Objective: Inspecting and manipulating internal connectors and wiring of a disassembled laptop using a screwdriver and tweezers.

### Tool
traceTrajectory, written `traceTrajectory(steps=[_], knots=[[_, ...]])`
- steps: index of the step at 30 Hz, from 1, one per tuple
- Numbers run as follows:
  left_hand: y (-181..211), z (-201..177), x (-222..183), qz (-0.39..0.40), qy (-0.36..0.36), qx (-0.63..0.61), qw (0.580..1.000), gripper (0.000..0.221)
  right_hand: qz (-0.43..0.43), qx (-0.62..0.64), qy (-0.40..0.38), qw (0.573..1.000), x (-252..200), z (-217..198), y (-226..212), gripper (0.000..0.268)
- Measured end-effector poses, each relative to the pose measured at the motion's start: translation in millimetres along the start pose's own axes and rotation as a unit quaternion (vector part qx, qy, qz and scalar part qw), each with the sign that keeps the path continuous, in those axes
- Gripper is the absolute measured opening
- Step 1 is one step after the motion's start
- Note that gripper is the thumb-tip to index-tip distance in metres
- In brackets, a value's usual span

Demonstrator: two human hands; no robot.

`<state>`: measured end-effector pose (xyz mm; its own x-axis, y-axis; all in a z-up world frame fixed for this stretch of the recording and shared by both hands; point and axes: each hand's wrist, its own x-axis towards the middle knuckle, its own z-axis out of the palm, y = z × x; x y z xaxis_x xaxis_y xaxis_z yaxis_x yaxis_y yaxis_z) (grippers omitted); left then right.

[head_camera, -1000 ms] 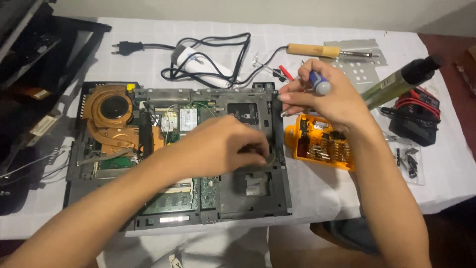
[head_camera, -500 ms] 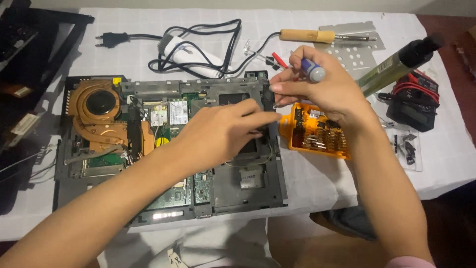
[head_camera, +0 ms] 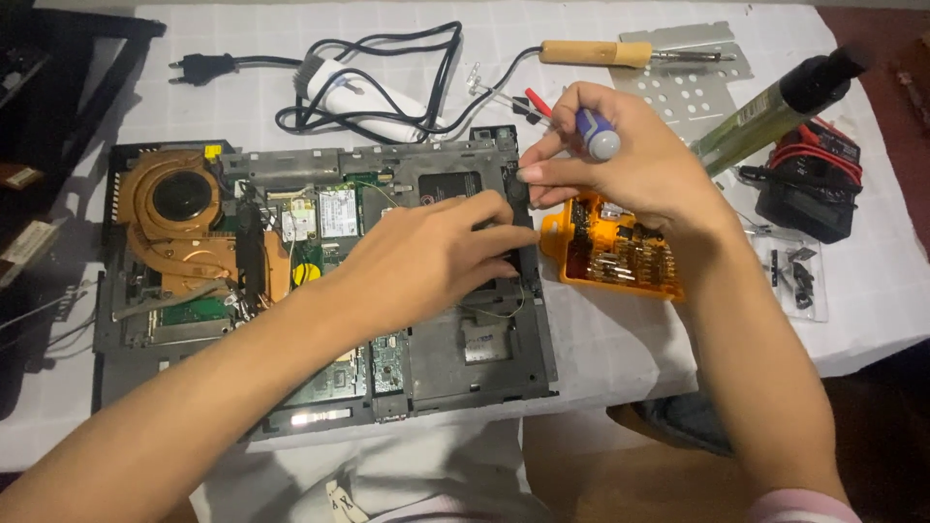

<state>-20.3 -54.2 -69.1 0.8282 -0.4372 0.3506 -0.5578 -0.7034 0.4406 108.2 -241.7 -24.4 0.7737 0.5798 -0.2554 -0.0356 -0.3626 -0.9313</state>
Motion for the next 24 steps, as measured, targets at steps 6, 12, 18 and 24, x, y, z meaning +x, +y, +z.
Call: traceTrajectory(steps=[6,12,18,24], knots=[[1.3,-1.8,0.1,0.004,-0.003,0.003,1.000,0.031,-0.004,-0.029,-0.008,1.000,0.2,-2.2,-0.1,0.039],[0.4,0.0,0.0,0.007,-0.012,0.000,1.000,0.030,-0.024,-0.059,-0.025,0.998,0.6,-5.5,1.5,0.038],[0.0,-0.3,0.7,0.004,-0.013,0.005,1.000,0.028,-0.021,-0.051,-0.020,0.998,0.9,-4.7,1.5,0.039],[-3.9,3.4,0.0,-0.015,-0.007,0.022,1.000,0.031,-0.048,-0.011,-0.004,0.999,1.2,-4.1,5.7,0.040]])
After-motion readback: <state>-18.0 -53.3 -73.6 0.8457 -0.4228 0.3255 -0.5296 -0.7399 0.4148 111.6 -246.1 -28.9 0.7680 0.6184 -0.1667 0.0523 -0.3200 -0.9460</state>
